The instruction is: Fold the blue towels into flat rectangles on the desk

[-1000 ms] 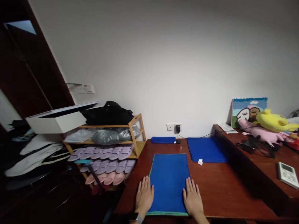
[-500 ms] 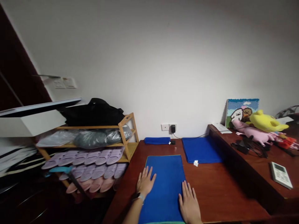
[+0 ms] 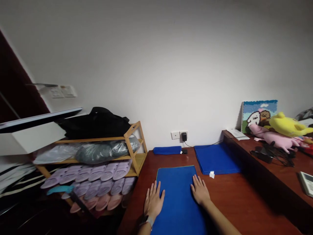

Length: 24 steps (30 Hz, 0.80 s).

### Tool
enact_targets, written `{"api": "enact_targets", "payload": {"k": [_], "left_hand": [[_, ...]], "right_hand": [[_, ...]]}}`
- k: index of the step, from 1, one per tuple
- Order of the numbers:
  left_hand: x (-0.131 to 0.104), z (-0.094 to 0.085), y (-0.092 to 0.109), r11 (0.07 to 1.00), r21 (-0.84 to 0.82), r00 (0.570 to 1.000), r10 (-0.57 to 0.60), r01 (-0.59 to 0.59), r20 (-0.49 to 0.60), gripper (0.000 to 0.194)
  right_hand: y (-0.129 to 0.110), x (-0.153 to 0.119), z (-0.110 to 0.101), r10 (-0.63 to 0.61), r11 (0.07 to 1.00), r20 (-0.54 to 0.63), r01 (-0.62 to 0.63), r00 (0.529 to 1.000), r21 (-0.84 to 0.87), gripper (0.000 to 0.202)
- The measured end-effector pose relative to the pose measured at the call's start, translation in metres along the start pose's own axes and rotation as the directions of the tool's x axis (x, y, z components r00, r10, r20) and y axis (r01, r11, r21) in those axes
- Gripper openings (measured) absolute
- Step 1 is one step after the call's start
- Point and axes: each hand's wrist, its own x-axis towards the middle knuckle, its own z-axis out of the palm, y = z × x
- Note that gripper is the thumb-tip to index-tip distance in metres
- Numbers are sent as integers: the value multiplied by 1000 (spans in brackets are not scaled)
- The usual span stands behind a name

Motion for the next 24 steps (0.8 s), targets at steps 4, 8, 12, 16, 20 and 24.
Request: {"api": "enact_targets", "payload": {"k": [4,8,12,16,20,24], "left_hand": [[-1,0,-2,1000,1,1000,5,-5,5,71],[3,-3,-5,999,33,1000,1,-2,18,69],[4,-7,31,998,42,996,42,-39,-74,63],[-2,2,115,942,-94,945,312,-321,-97,62],[-3,19,148,928,-179,943,332,-326,1,66],[-4,17,86,980,-133,987,153,-146,50,77]], "right_hand": [[9,5,14,-24,1000,-26,23,999,-15,72],[8,4,15,-12,1000,-26,11,1000,-24,71],[8,6,14,-7,1000,-25,7,1000,-7,70],[10,6,15,-20,1000,-24,20,1000,-23,70],[13,5,18,-39,999,-21,39,999,-35,70],[13,6,21,-26,1000,-43,25,999,-10,72]]}}
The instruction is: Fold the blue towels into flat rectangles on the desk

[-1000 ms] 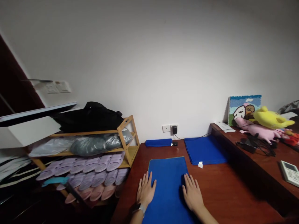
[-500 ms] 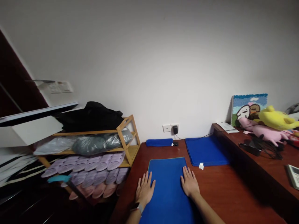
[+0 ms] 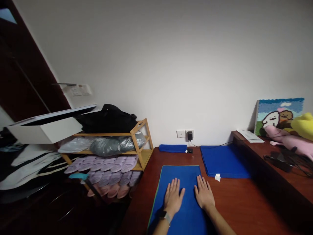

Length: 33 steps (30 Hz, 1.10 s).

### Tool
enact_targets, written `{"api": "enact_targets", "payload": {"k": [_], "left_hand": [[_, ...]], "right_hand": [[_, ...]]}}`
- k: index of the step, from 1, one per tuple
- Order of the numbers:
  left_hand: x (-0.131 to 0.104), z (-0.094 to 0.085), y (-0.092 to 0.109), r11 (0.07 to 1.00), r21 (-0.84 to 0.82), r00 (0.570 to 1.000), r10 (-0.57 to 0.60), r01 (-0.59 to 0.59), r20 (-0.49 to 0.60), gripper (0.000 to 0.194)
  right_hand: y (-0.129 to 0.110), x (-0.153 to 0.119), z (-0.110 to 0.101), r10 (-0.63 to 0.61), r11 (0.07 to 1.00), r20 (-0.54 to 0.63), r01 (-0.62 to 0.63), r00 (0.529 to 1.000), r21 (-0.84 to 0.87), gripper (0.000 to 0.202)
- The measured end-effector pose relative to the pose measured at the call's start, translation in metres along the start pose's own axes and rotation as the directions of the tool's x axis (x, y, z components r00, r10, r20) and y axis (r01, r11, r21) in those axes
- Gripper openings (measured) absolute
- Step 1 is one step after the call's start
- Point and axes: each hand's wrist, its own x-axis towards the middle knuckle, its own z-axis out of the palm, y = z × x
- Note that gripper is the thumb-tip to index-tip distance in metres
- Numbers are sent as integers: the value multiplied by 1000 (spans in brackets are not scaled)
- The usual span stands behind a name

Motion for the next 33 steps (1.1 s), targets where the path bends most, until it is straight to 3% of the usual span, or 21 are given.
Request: {"api": "enact_targets", "payload": {"k": [3,6,11,17,21,24,26,30,32,33], "left_hand": [[-15,-13,-58,989,40,988,-143,145,-56,78],[-25,-16,-86,986,41,984,-161,164,-83,80],[-27,-14,-81,986,59,981,-146,154,-126,83],[-22,-8,-82,987,56,978,-138,148,-156,82],[-22,-22,-81,985,78,980,-145,157,-134,77],[-24,-37,-61,989,115,986,-79,96,-144,70],[-27,-38,-32,994,112,983,41,-22,-177,65],[-40,-11,48,962,16,955,273,-273,-114,62],[-49,3,73,958,-34,957,283,-285,-58,61],[-54,7,76,960,-47,961,275,-277,-35,62]], "right_hand": [[0,-1,2,-1,1000,-6,1,1000,-6,74],[-1,0,2,12,1000,0,-12,1000,-16,73],[-5,-5,-6,26,999,9,-26,1000,-46,71],[0,-47,-5,-63,998,-9,63,998,20,72],[2,-69,-2,-81,996,22,80,996,35,77],[-1,-72,-6,-68,997,31,67,997,26,75],[-3,-72,-10,-56,998,33,55,998,34,75],[-3,-73,-15,-63,998,57,62,996,12,73],[-3,-74,-16,-76,997,75,78,994,-19,71],[-3,-75,-17,-78,996,78,80,994,-26,71]]}}
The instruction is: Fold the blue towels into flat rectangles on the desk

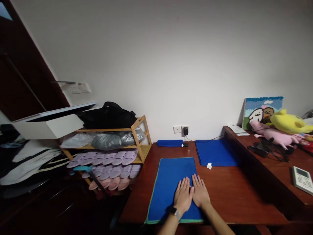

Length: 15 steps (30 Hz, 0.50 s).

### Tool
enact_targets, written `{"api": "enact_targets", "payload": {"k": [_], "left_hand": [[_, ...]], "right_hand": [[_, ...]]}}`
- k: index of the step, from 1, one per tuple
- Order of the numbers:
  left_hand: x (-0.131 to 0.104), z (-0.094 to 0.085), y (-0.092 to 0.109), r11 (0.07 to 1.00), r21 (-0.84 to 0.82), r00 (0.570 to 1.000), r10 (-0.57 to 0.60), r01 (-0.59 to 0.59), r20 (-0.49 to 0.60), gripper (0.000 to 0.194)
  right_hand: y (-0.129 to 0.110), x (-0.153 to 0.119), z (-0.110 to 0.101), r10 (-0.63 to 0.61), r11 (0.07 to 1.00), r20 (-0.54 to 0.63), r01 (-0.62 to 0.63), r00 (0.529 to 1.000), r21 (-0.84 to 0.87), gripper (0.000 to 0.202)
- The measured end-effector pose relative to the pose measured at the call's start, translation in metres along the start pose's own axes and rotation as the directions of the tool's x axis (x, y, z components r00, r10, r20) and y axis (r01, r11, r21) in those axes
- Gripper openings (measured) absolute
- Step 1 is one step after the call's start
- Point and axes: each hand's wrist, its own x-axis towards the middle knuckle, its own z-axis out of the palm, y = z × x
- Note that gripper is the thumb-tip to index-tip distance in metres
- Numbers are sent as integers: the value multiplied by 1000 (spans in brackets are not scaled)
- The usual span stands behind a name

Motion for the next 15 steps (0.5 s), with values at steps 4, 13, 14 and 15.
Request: {"api": "enact_targets", "payload": {"k": [4,13,14,15], "left_hand": [[-35,-12,-41,998,29,996,-63,61,58,67],[-102,-37,-143,945,119,952,-302,306,-48,72],[-102,-36,-142,946,117,953,-299,304,-55,72],[-101,-35,-140,947,114,953,-297,302,-59,71]], "right_hand": [[-1,1,2,18,999,-28,-17,999,34,74],[0,5,6,39,998,-43,-37,998,42,75],[-1,4,6,38,998,-42,-36,998,42,75],[-1,4,5,35,999,-43,-33,998,44,75]]}}
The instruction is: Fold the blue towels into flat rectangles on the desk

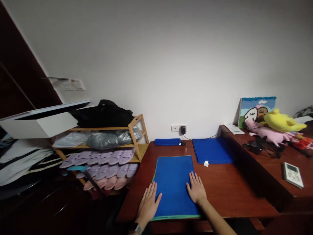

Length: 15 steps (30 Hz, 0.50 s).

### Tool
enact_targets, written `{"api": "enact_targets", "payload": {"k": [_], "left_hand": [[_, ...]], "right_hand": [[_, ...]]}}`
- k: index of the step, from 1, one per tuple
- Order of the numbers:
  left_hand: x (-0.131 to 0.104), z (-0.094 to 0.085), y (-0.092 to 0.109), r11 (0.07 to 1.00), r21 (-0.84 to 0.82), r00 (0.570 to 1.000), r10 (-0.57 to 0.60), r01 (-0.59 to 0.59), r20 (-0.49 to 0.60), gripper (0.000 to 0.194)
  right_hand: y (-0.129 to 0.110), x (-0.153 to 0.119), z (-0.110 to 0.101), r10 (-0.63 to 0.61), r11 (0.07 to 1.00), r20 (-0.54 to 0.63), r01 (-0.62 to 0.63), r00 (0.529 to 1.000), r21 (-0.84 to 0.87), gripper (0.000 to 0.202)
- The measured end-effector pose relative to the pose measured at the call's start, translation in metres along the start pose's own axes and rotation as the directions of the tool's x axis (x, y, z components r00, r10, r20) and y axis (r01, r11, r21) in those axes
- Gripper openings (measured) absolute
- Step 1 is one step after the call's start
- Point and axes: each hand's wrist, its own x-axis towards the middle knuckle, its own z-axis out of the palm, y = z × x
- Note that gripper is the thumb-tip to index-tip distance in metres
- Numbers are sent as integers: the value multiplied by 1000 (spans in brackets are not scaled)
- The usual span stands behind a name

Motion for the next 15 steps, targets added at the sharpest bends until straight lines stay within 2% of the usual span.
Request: {"api": "enact_targets", "payload": {"k": [4,7,9,11,15], "left_hand": [[0,1,3,1000,-4,1000,0,0,-8,69],[0,2,1,1000,12,1000,-17,17,-3,72],[1,4,-1,999,21,1000,-24,24,-5,73],[1,8,-3,999,25,1000,-21,21,-16,73],[3,17,-10,1000,13,999,-27,28,-23,72]], "right_hand": [[2,-2,-2,-20,998,-24,21,1000,58,72],[16,1,-5,-44,993,-101,55,994,108,67],[34,9,-11,-57,993,-160,72,985,91,64],[58,22,-21,-29,998,-207,39,978,43,62],[112,63,-49,152,986,-289,-166,945,-26,62]]}}
